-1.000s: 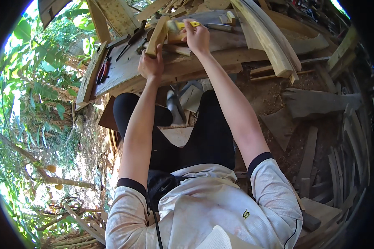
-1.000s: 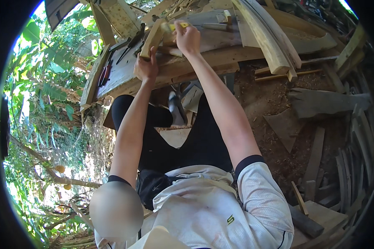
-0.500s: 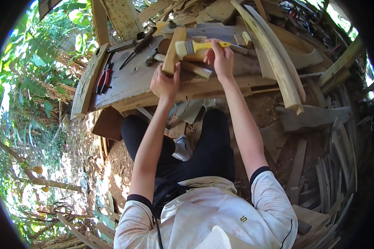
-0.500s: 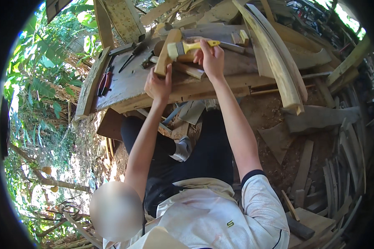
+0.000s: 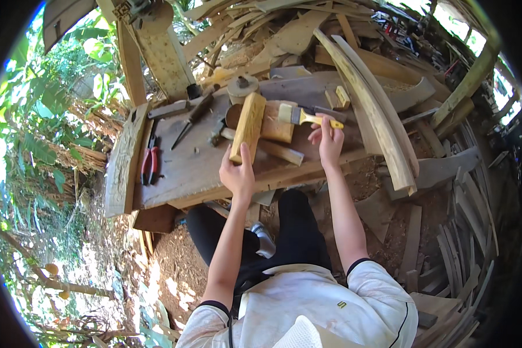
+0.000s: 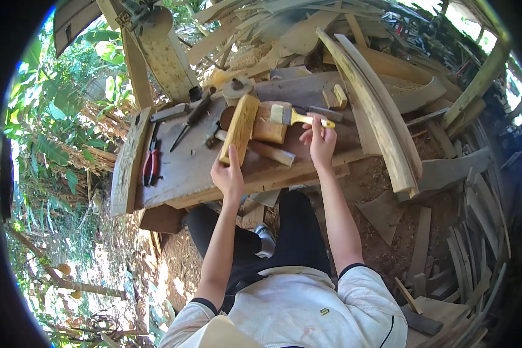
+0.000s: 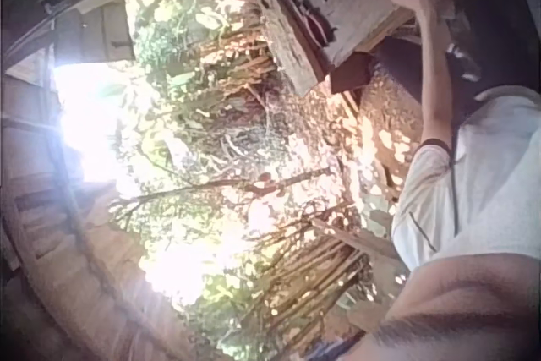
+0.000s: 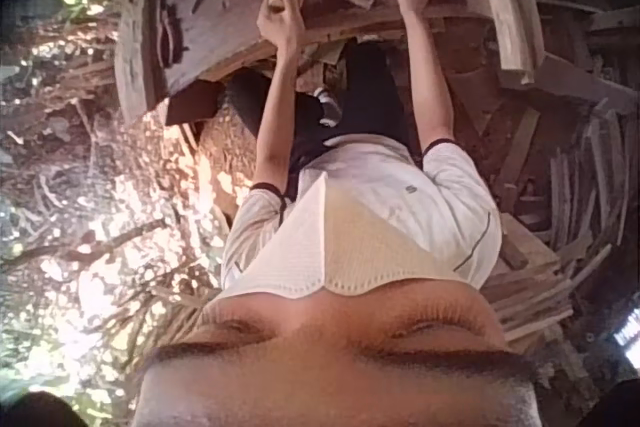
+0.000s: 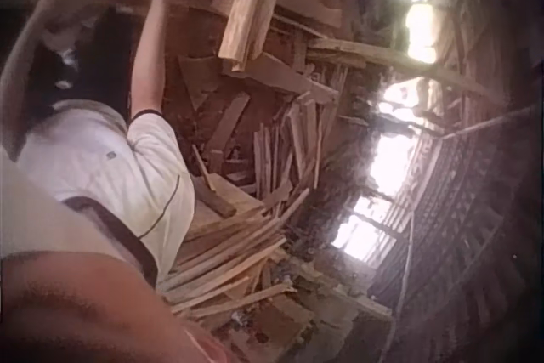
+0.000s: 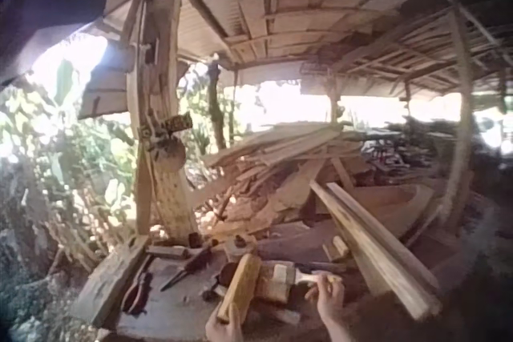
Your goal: The person uses a brush to clean a small wooden block, then uses a hammer to tap a chisel into the block, carving its surface. The person repeatedly taps the chisel to shape the wood.
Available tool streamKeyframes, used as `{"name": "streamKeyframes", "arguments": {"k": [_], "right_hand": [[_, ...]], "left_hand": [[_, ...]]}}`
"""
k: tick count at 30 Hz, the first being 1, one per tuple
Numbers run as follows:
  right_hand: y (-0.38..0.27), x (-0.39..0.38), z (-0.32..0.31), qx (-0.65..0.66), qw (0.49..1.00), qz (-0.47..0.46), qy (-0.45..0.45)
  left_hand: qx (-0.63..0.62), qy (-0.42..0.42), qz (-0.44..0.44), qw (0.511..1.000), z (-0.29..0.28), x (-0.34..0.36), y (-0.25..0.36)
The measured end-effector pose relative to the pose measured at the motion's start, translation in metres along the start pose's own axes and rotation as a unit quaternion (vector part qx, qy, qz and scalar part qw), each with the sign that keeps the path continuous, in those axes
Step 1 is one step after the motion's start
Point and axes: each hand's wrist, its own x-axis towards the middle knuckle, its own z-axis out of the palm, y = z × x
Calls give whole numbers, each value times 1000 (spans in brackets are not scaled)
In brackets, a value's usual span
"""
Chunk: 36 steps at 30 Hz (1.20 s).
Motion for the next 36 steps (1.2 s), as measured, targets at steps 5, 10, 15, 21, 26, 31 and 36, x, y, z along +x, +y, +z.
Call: {"name": "streamKeyframes", "arguments": {"k": [5,10,15,21,26,31,36], "right_hand": [[6,-3,-13,-15,999,22,28],[5,-2,-8,-16,999,37,15],[5,-5,-9,-20,999,38,19],[-1,-3,-6,-24,998,46,24],[-4,-4,-4,-22,997,67,16],[-3,0,-7,-9,997,77,20],[-3,0,-8,8,995,97,19]], "left_hand": [[-141,-158,-86,974,-29,17,4],[-305,-288,-229,878,-57,47,-28],[-301,-322,-256,861,-62,51,-25],[-317,-298,-240,868,-57,47,-25],[-328,-291,-234,868,-60,47,-30],[-322,-301,-249,862,-64,44,-18],[-129,-348,-242,897,-89,55,-7]]}}
